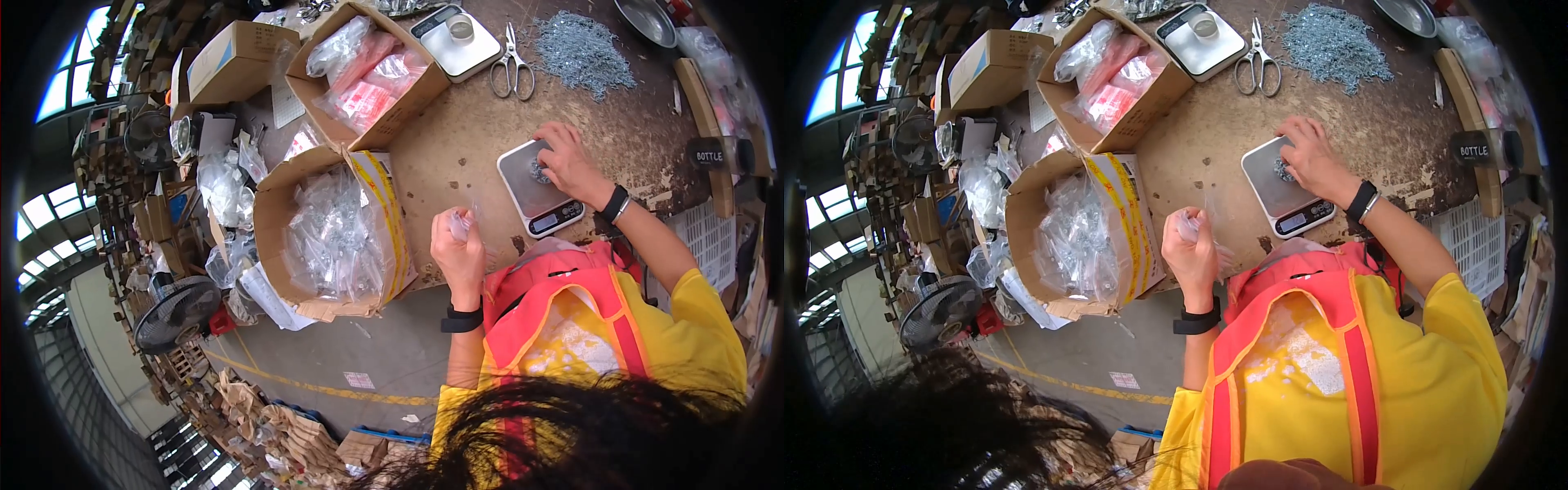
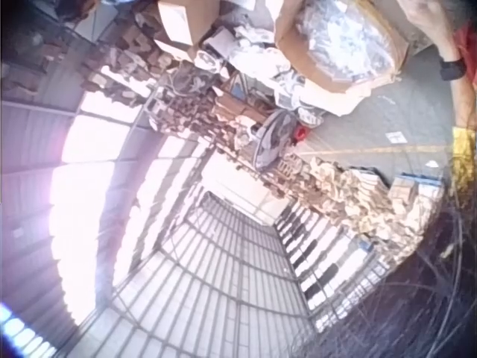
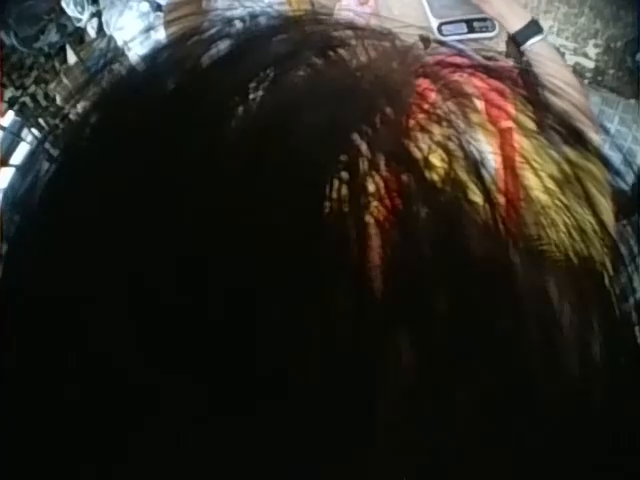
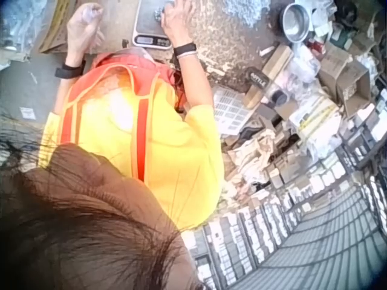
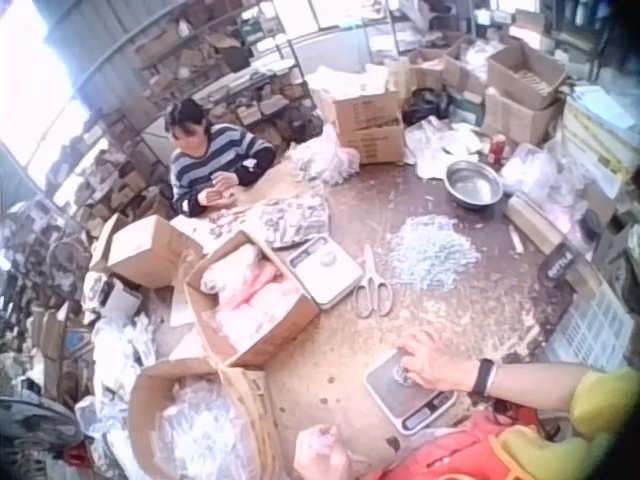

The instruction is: Put small metal pins into plastic bags and weigh them on a digital scale at an industrial workbench.

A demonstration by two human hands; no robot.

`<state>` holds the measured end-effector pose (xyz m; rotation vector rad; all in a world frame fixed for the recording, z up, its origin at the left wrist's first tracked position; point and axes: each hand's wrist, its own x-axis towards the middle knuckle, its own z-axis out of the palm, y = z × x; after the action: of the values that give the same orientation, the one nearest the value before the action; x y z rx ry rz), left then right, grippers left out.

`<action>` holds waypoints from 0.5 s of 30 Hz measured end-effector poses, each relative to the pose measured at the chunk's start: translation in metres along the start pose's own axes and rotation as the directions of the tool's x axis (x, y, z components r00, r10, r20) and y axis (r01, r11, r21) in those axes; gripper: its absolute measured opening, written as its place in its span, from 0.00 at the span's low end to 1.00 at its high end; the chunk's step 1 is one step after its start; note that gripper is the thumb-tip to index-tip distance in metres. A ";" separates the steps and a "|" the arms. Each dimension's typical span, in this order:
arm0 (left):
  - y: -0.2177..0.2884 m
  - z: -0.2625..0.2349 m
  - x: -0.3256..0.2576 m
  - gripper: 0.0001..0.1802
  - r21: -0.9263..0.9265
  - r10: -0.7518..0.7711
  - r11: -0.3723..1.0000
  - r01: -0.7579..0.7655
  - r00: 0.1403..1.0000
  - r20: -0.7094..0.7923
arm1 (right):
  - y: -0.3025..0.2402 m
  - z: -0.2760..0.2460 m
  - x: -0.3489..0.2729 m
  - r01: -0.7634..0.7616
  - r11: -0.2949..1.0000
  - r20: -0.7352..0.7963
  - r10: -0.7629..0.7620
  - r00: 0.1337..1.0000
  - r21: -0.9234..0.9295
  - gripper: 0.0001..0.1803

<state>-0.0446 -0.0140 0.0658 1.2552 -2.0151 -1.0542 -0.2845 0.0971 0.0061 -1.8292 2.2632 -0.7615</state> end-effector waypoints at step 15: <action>-0.011 -0.008 -0.006 0.05 -0.077 -0.222 0.972 0.220 0.975 -0.018 | 0.040 -0.050 -0.005 -0.228 0.972 -0.281 0.202 0.938 -0.062 0.16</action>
<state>-0.0307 -0.0146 0.0611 1.4717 -1.8292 -1.1967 -0.3387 0.1224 0.0296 -1.5552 2.6589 -0.9331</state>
